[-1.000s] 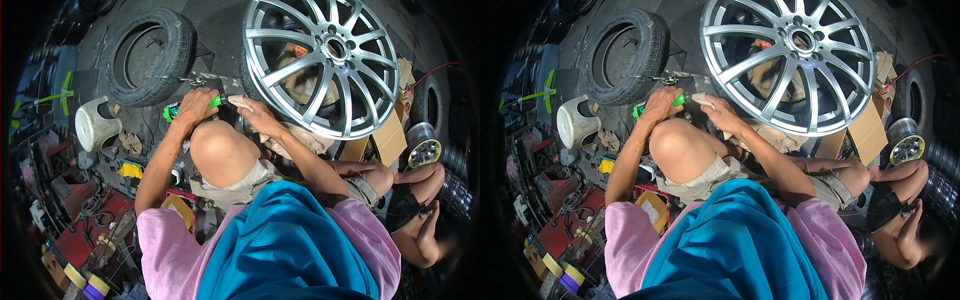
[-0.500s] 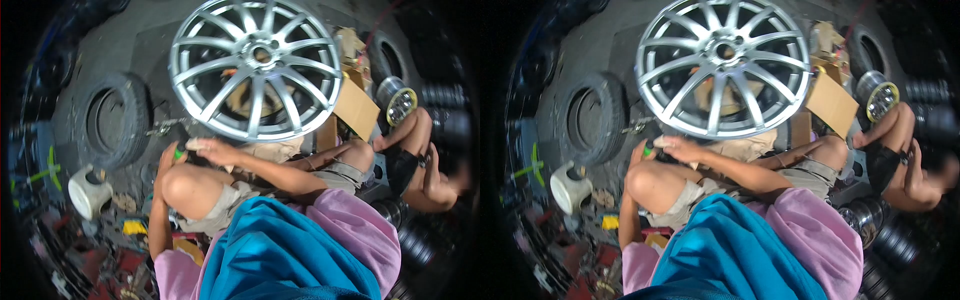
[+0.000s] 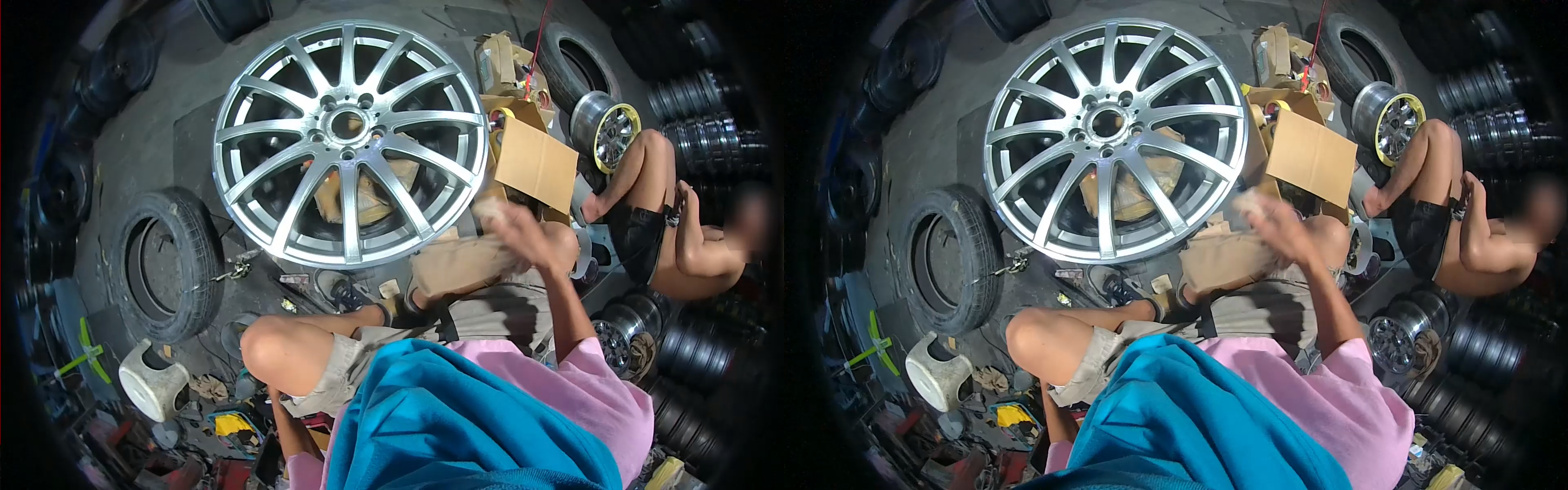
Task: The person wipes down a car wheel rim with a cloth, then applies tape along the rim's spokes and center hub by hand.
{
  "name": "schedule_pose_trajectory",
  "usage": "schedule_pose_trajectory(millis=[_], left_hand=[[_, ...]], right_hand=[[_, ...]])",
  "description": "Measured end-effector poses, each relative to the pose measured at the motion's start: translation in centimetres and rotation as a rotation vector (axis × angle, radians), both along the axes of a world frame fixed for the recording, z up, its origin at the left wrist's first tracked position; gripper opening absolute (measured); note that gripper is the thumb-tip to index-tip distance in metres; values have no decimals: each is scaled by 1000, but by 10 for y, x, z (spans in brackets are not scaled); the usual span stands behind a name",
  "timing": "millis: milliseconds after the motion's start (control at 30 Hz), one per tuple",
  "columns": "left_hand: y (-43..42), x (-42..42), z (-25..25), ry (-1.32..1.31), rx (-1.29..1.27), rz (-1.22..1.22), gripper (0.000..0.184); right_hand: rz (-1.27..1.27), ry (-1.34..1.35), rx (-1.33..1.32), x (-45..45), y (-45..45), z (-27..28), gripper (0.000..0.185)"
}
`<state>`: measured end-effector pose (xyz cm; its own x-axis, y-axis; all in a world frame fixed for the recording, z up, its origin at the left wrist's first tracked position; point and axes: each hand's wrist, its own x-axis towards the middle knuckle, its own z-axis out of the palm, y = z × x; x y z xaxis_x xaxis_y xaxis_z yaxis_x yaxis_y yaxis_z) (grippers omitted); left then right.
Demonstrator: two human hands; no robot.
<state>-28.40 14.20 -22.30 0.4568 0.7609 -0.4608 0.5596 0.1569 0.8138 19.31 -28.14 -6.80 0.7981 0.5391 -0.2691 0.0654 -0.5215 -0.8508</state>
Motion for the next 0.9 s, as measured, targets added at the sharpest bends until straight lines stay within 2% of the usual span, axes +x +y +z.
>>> schedule_pose_trajectory(millis=[133,233,300,400,633,900], left_hand=[[-23,-33,-6,51,-6,33,31],[-30,-38,-4,66,8,41,32],[-32,-36,-2,71,19,39,33],[-31,-33,1,73,33,38,33],[-32,-36,3,98,44,61,35],[-37,-46,3,118,40,88,37]], right_hand=[[-195,-209,-36,62,41,57,26],[-184,-361,107,130,55,26,21],[-73,-767,-215,159,74,37,20],[-22,-897,-291,195,95,40,24],[65,-1001,-434,232,116,28,28],[144,-1035,-464,241,118,28,26]])
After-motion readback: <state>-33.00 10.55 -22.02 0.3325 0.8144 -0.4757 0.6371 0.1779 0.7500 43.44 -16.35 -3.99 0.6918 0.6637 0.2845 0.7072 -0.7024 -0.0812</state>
